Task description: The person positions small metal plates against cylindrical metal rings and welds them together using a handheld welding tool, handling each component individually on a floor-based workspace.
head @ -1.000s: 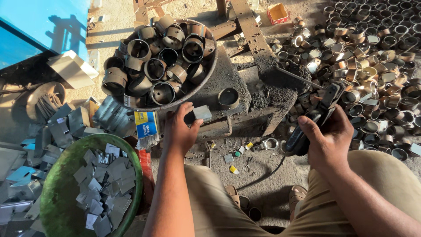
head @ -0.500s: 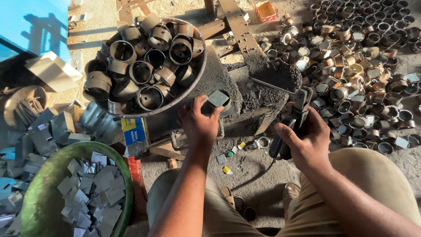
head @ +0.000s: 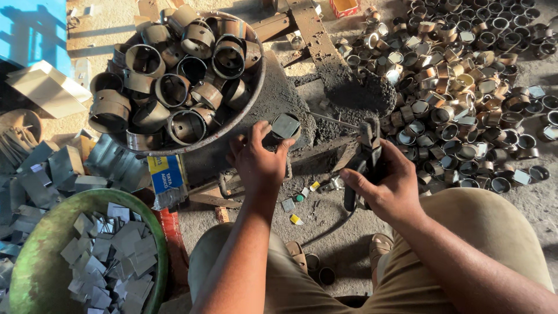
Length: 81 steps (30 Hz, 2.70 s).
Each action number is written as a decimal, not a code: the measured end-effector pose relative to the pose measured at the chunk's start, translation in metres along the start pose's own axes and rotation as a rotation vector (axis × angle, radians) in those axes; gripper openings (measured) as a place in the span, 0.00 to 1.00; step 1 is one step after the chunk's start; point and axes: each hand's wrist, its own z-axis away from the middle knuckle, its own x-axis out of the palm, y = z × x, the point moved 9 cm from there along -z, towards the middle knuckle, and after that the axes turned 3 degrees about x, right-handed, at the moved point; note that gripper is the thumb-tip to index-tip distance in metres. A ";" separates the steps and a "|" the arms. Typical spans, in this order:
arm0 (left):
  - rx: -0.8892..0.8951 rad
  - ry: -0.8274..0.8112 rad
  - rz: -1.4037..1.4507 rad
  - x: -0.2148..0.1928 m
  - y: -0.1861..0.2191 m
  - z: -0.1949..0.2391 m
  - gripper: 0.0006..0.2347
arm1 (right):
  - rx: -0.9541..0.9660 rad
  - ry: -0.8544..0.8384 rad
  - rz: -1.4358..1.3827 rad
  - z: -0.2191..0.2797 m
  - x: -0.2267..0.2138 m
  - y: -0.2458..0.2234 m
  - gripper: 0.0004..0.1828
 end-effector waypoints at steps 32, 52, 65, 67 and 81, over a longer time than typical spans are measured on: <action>0.069 -0.142 -0.182 -0.002 0.015 0.001 0.16 | 0.023 -0.039 0.179 0.002 0.023 -0.008 0.38; 0.022 -0.247 -0.337 -0.001 0.016 -0.005 0.19 | 0.023 -0.008 0.415 0.001 0.024 -0.010 0.37; 0.239 -0.018 -0.069 -0.011 0.015 0.007 0.17 | -0.130 -0.031 0.105 0.007 0.034 -0.019 0.36; 0.278 0.052 -0.032 -0.023 0.018 0.007 0.20 | 0.026 -0.060 0.256 0.008 0.039 -0.009 0.45; 0.324 0.203 0.209 -0.052 0.002 0.006 0.22 | -0.111 -0.140 0.507 0.008 0.072 -0.025 0.47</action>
